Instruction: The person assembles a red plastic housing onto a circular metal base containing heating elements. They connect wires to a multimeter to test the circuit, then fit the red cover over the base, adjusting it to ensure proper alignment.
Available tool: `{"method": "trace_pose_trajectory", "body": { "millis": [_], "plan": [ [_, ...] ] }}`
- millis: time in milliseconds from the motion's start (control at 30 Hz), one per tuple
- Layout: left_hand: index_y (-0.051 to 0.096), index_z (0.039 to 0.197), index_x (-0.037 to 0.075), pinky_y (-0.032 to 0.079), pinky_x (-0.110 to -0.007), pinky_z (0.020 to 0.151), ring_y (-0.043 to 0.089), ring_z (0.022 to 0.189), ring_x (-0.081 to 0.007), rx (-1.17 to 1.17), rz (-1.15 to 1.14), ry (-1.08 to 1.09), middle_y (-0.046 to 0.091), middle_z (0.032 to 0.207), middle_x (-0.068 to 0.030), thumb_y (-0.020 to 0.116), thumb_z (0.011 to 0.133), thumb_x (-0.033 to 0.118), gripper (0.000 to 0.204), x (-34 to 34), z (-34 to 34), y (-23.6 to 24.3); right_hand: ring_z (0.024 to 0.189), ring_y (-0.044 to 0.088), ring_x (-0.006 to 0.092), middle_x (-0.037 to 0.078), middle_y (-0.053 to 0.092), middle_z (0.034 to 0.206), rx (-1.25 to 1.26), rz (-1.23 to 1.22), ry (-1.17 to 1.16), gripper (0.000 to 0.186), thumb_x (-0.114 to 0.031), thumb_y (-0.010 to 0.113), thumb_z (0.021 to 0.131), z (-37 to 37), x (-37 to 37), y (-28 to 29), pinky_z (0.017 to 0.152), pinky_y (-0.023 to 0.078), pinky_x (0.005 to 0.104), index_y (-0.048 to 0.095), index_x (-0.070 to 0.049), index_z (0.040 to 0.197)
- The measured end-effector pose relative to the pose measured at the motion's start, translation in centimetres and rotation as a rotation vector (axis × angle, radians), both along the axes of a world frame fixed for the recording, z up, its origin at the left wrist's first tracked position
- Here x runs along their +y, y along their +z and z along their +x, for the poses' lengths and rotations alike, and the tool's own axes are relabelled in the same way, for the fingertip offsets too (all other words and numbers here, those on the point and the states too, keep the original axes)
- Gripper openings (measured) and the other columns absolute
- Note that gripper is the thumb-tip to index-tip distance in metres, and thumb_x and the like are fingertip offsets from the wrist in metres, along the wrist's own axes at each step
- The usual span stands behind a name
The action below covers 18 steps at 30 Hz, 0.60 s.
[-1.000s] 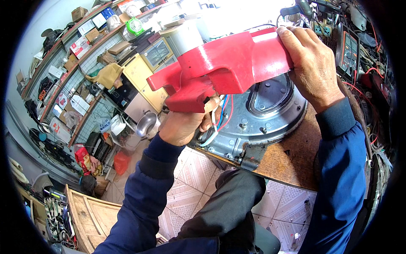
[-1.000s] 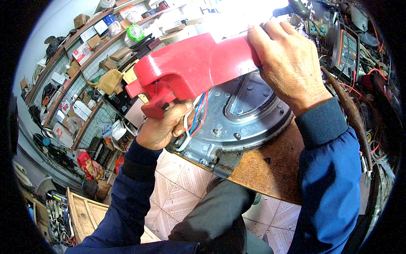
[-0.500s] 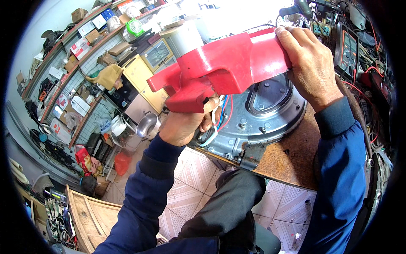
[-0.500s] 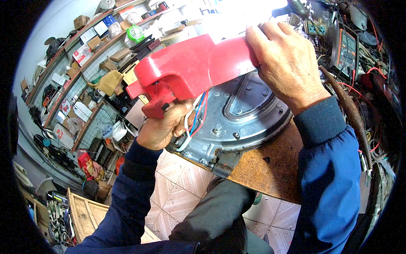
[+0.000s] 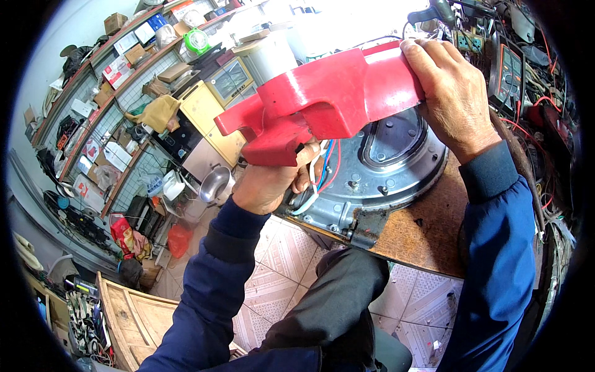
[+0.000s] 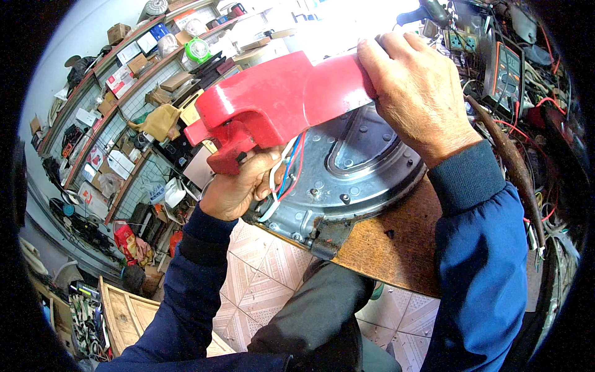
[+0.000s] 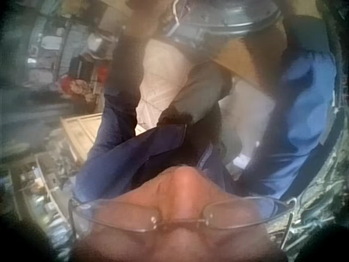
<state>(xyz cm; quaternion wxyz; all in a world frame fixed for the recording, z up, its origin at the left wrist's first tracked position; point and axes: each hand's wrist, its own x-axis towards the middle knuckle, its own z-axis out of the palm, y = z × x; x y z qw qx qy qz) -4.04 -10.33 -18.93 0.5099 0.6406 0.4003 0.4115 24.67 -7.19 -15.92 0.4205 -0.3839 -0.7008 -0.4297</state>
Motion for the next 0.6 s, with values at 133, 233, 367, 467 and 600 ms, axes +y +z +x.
{"method": "trace_pose_trajectory", "body": {
  "millis": [133, 233, 367, 467, 600],
  "plan": [
    [0.06, 0.106, 0.007, 0.034, -0.02, 0.047, 0.046, 0.052, -0.0057, 0.018, 0.003, 0.0, 0.059, 0.075, -0.0037, 0.063, 0.097, 0.024, 0.02, -0.2, 0.13, 0.22, 0.091, 0.066, 0.0294, 0.008, 0.065, 0.096, -0.008, -0.017, 0.001, 0.03, -0.01, 0.07, 0.08, 0.11, -0.22, 0.16, 0.074, 0.056, 0.0412, 0.065, -0.009, 0.109],
    [0.062, 0.099, 0.004, 0.036, -0.021, 0.045, 0.048, 0.05, -0.0061, -0.009, 0.018, 0.003, 0.06, 0.073, -0.004, 0.062, 0.1, 0.02, 0.015, -0.14, 0.14, 0.1, 0.091, 0.066, 0.0294, 0.008, 0.065, 0.096, -0.008, -0.006, 0.005, 0.03, -0.01, 0.07, 0.08, 0.09, -0.21, 0.16, 0.074, 0.056, 0.0412, 0.065, -0.009, 0.109],
    [0.063, 0.095, 0.003, 0.037, -0.022, 0.045, 0.049, 0.05, -0.0063, -0.043, 0.016, 0.0, 0.06, 0.071, -0.004, 0.061, 0.101, 0.017, 0.015, -0.23, 0.19, 0.21, 0.091, 0.066, 0.0294, 0.008, 0.065, 0.096, -0.007, 0.009, 0.009, 0.03, -0.009, 0.069, 0.08, -0.01, -0.08, 0.06, 0.074, 0.056, 0.041, 0.065, -0.009, 0.109],
    [0.06, 0.104, 0.006, 0.036, -0.021, 0.047, 0.047, 0.053, -0.0063, 0.005, 0.013, 0.0, 0.06, 0.075, -0.0043, 0.064, 0.096, 0.022, 0.018, -0.16, 0.05, 0.09, 0.091, 0.066, 0.0294, 0.008, 0.065, 0.096, -0.013, 0.006, 0.002, 0.031, -0.01, 0.069, 0.08, 0.0, -0.12, 0.12, 0.074, 0.056, 0.041, 0.065, -0.009, 0.11],
    [0.062, 0.1, 0.005, 0.037, -0.021, 0.047, 0.049, 0.052, -0.0066, 0.004, 0.021, 0.01, 0.061, 0.074, -0.0048, 0.064, 0.097, 0.021, 0.016, -0.13, 0.04, 0.09, 0.091, 0.066, 0.0294, 0.008, 0.065, 0.095, -0.015, 0.004, -0.001, 0.03, -0.01, 0.069, 0.081, 0.01, -0.17, 0.09, 0.074, 0.056, 0.041, 0.065, -0.009, 0.11]
  ]
}}
